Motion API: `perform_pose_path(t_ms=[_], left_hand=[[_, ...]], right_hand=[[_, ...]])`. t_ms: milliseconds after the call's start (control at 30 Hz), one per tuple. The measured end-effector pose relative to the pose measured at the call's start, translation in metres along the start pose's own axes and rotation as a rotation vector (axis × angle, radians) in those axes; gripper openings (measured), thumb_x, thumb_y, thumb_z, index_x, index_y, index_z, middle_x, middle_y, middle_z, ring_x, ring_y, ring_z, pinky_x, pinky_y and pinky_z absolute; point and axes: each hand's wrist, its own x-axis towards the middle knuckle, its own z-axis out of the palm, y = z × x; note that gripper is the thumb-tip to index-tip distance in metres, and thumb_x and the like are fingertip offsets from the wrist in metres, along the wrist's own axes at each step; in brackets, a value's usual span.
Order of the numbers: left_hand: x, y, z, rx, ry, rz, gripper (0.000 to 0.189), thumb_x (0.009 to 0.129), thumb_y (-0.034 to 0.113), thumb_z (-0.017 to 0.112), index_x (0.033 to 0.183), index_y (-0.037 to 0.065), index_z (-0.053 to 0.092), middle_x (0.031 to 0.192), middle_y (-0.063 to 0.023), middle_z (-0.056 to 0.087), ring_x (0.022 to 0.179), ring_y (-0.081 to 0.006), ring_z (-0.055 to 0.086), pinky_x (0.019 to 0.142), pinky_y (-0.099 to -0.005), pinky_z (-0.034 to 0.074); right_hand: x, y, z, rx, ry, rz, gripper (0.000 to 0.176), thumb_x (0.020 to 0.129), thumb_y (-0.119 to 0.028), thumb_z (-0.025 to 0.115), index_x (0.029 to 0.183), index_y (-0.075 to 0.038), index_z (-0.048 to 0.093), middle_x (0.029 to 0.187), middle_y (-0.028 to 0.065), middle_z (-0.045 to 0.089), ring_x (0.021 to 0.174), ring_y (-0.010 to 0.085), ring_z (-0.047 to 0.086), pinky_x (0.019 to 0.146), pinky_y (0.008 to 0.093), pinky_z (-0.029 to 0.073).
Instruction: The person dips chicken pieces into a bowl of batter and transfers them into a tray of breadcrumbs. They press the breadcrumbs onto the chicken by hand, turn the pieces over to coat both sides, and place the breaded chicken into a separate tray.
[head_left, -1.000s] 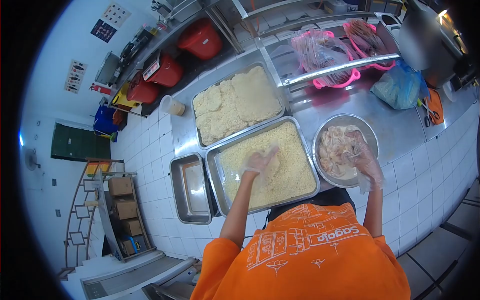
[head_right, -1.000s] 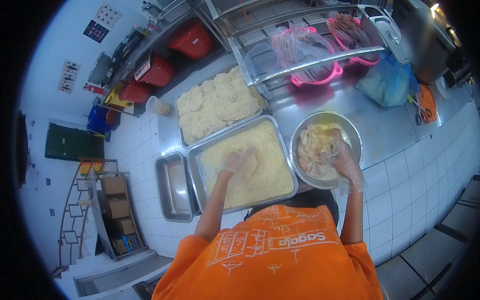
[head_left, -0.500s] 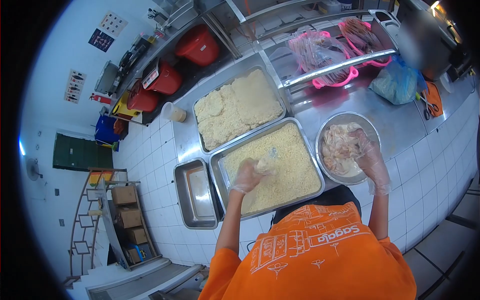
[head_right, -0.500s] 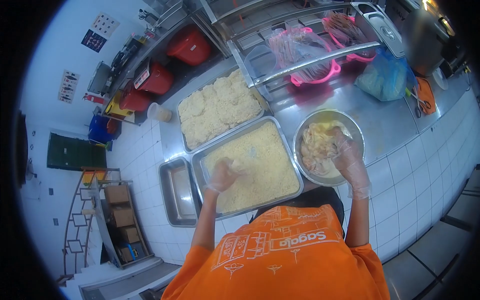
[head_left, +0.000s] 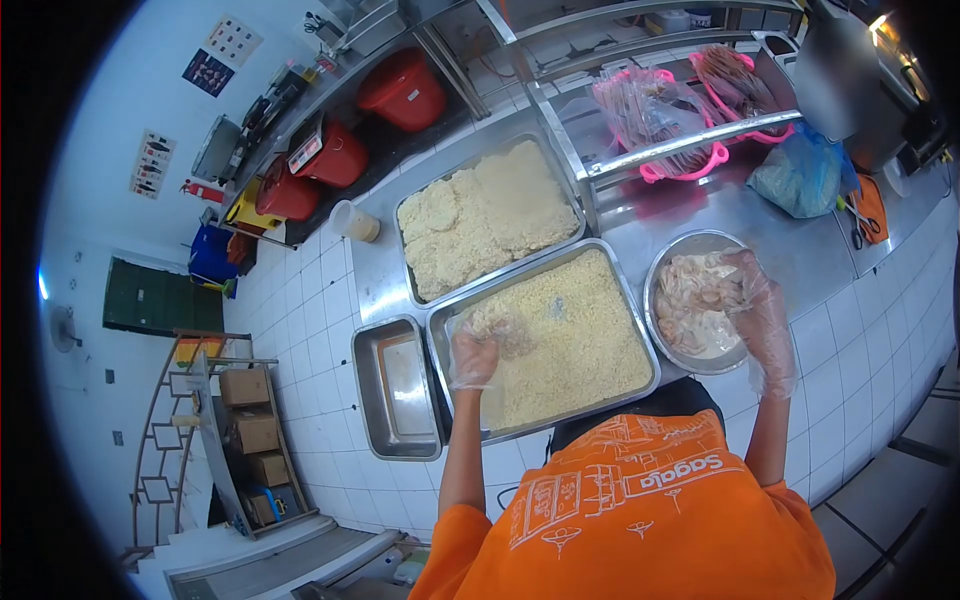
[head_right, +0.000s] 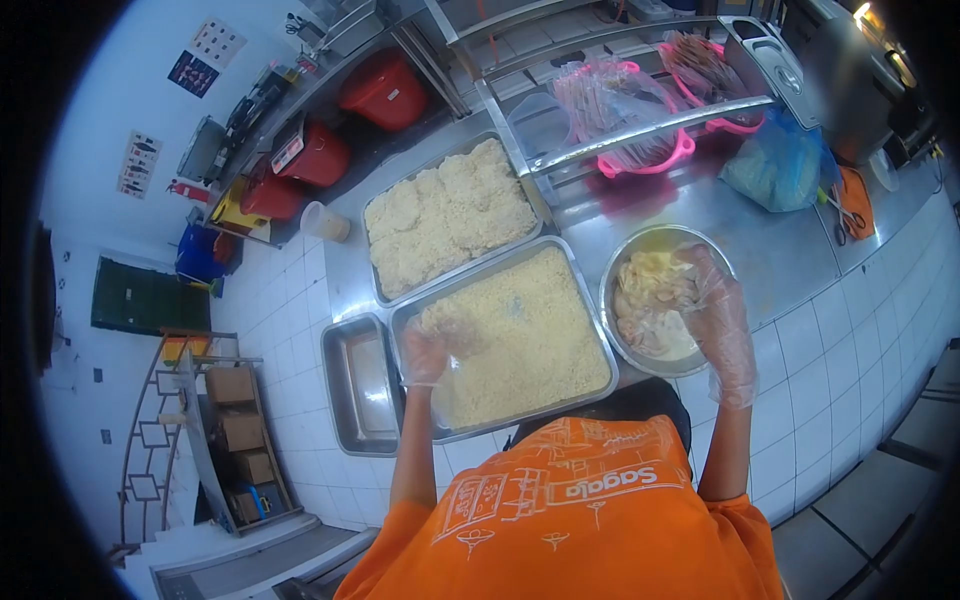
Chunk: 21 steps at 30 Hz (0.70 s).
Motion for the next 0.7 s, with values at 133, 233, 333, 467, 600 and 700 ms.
perform_pose_path(t_ms=[133, 233, 333, 467, 600, 700], left_hand=[[0.044, 0.011, -0.028, 0.084, -0.112, -0.053, 0.031, 0.094, 0.026, 0.07, 0.116, 0.003, 0.07, 0.1, -0.0123, 0.077, 0.091, -0.0251, 0.073, 0.082, -0.0374, 0.055], [0.107, -0.024, -0.04, 0.482, -0.102, 0.131, 0.041, 0.097, 0.037, 0.064, 0.117, 0.001, 0.069, 0.103, -0.0156, 0.075, 0.094, -0.0281, 0.072, 0.085, -0.0391, 0.054], [0.191, -0.021, -0.046, 0.349, -0.232, -0.047, 0.063, 0.094, 0.054, 0.063, 0.121, -0.003, 0.066, 0.111, -0.0224, 0.072, 0.105, -0.0329, 0.068, 0.092, -0.0432, 0.05], [0.278, -0.017, -0.04, 0.56, -0.261, -0.16, 0.078, 0.09, 0.067, 0.058, 0.111, -0.007, 0.069, 0.103, -0.0241, 0.071, 0.101, -0.036, 0.068, 0.089, -0.0452, 0.051], [0.347, -0.065, -0.025, 0.72, -0.331, -0.137, 0.083, 0.088, 0.071, 0.057, 0.107, -0.008, 0.072, 0.099, -0.0221, 0.073, 0.098, -0.0345, 0.069, 0.085, -0.0449, 0.052], [0.361, -0.08, -0.031, 0.785, -0.439, -0.269, 0.083, 0.087, 0.071, 0.058, 0.11, -0.008, 0.07, 0.104, -0.0239, 0.072, 0.1, -0.0365, 0.069, 0.088, -0.045, 0.052]], right_hand=[[0.004, -0.001, -0.005, 0.036, -0.004, 0.031, 0.044, 0.08, 0.013, 0.065, 0.12, -0.004, 0.058, 0.107, 0.017, 0.069, 0.096, 0.0273, 0.071, 0.086, 0.0374, 0.055], [0.005, -0.003, -0.004, 0.054, 0.003, 0.096, 0.046, 0.079, 0.017, 0.06, 0.12, -0.003, 0.056, 0.106, 0.0144, 0.069, 0.098, 0.0252, 0.071, 0.084, 0.0388, 0.056], [0.002, 0.002, 0.001, 0.053, 0.025, 0.09, 0.047, 0.079, 0.017, 0.059, 0.12, -0.004, 0.055, 0.104, 0.0146, 0.069, 0.098, 0.0273, 0.071, 0.083, 0.042, 0.056], [-0.003, 0.001, 0.002, -0.165, 0.046, 0.076, 0.05, 0.078, 0.016, 0.06, 0.123, -0.006, 0.053, 0.103, 0.0159, 0.068, 0.095, 0.033, 0.071, 0.081, 0.047, 0.054], [-0.008, 0.001, 0.004, -0.126, 0.068, 0.178, 0.055, 0.077, 0.014, 0.063, 0.126, -0.007, 0.053, 0.101, 0.0158, 0.067, 0.09, 0.0346, 0.07, 0.081, 0.0434, 0.053], [-0.007, -0.001, 0.007, -0.083, 0.101, 0.229, 0.055, 0.077, 0.014, 0.065, 0.126, -0.008, 0.053, 0.098, 0.0162, 0.067, 0.088, 0.0306, 0.07, 0.08, 0.0392, 0.053]])
